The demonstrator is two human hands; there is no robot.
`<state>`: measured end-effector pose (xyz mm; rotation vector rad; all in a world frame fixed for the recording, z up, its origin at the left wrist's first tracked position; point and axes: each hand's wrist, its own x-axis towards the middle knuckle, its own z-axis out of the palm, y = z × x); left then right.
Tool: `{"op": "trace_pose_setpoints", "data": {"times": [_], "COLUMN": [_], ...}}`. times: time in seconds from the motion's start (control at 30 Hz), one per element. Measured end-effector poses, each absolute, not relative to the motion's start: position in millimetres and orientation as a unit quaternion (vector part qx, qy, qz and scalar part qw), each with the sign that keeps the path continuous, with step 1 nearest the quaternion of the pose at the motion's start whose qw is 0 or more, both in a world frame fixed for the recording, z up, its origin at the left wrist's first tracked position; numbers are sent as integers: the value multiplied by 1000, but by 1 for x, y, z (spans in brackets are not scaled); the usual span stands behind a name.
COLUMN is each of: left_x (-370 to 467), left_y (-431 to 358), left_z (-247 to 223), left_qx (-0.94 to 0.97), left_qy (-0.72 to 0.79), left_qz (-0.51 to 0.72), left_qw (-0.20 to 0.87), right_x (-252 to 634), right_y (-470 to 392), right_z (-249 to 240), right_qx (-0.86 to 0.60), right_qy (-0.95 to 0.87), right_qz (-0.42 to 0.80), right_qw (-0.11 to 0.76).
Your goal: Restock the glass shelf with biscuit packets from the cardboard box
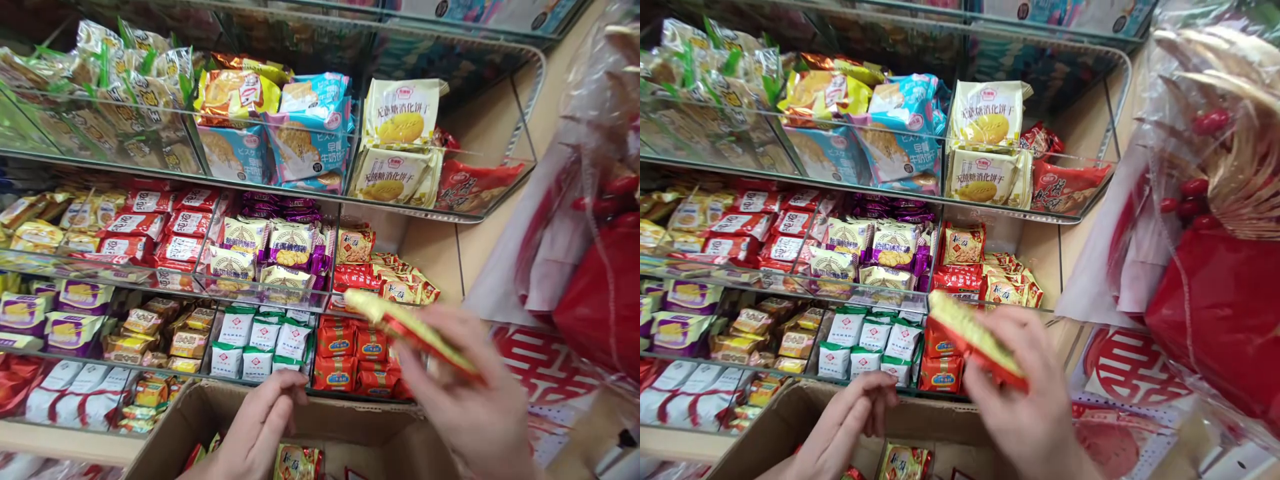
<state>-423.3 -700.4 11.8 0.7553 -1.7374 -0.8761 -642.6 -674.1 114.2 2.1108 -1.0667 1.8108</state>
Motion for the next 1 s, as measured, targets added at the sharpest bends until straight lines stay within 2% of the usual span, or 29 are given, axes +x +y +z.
{"op": "trace_pose_setpoints", "data": {"times": [0.07,0.13,0.37,0.6,0.73,1.0], "left_x": [-421,-420,-417,-417,-419,-418], "left_y": [-704,-707,-715,-713,-711,-712], "left_z": [14,16,12,14,16,13], "left_qx": [326,347,356,356,355,346], "left_qy": [-761,-782,-843,-858,-871,-890], "left_qz": [-314,-288,-201,-190,-172,-129], "left_qw": [464,430,349,317,293,265], "right_x": [-662,-673,-658,-648,-646,-636], "right_y": [-693,-720,-811,-838,-838,-828], "right_z": [148,176,218,202,192,211], "right_qx": [722,760,854,851,842,812], "right_qy": [-361,-371,-431,-468,-479,-539], "right_qz": [542,454,212,193,196,179], "right_qw": [235,281,202,137,155,134]}}
